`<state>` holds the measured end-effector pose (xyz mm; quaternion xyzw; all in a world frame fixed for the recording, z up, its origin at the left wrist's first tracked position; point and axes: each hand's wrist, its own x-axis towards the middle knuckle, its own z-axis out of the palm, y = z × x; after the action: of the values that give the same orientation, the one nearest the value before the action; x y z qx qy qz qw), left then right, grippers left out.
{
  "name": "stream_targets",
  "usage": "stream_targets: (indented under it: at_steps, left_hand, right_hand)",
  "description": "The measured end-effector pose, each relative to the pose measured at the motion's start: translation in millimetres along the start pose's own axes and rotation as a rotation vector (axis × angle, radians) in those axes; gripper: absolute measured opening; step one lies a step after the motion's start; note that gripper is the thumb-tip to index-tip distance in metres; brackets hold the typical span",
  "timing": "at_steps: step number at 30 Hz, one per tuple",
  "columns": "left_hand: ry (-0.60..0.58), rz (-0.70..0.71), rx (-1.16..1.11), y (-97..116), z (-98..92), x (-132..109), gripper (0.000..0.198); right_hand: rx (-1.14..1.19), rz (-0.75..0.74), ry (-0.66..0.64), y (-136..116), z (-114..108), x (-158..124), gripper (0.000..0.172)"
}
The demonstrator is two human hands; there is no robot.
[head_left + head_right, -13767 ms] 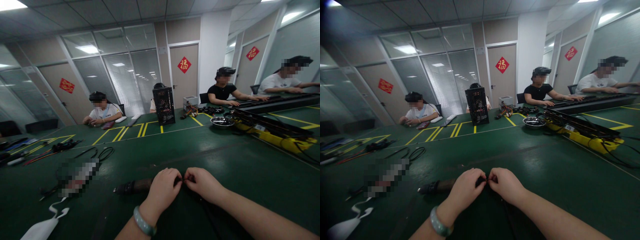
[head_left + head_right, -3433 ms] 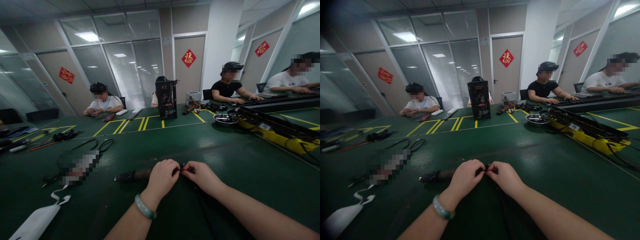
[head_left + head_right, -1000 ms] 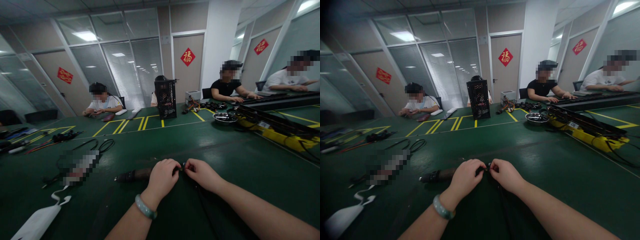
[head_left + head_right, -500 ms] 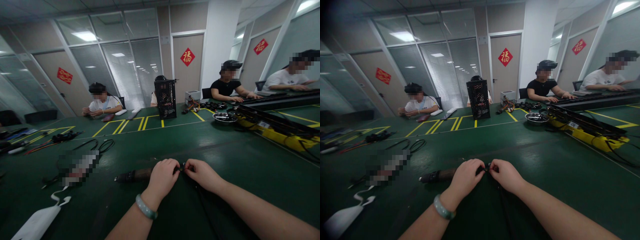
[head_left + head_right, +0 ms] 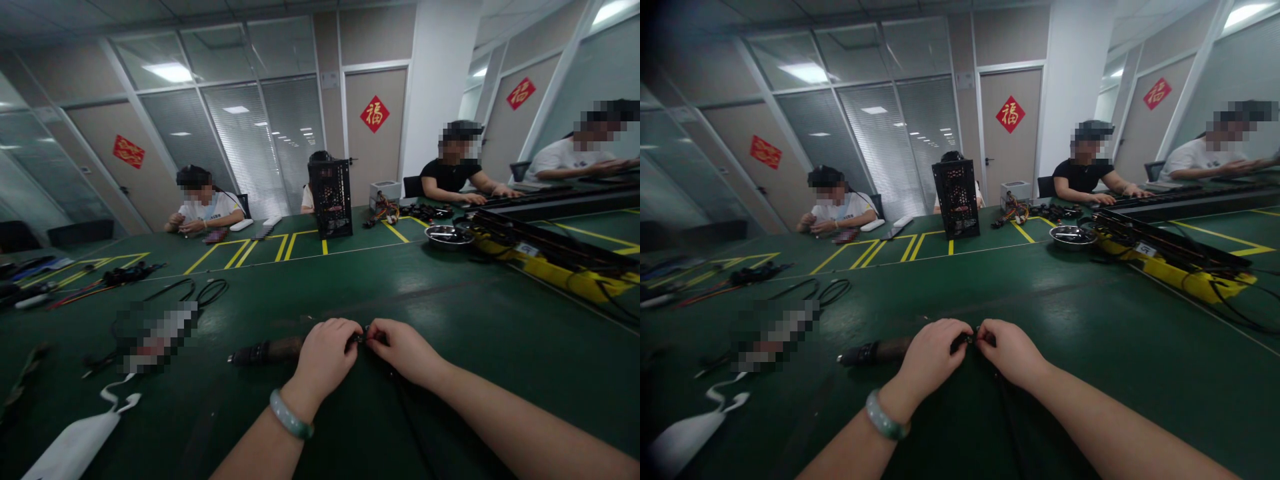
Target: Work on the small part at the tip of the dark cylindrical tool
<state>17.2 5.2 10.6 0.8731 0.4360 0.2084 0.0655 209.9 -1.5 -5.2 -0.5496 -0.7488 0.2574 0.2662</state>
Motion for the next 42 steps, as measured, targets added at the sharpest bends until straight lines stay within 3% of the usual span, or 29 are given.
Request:
stream_targets:
  at_steps: [6,19,25,42]
  left_hand:
    - [-0.008,-0.038,0.010,-1.6,1.9,0.4,0.012]
    - [-0.017,0.007,0.027,-1.2,2.1,1.0,0.018]
    - [-0.014,-0.055,0.039,-0.6,3.0,1.2,0.011]
    - [-0.016,-0.004,-0.041,-3.2,2.9,0.6,0.012]
  right_hand:
    - [0.012,0.000,-0.005,0.4,0.4,0.2,0.008]
    - [0.045,0.024,-0.014,3.3,3.2,2.8,0.012]
    - [0.061,0.022,-0.028,4.6,3.8,3.8,0.012]
    - [0.090,0.047,-0.049,0.2,0.5,2.1,0.012]
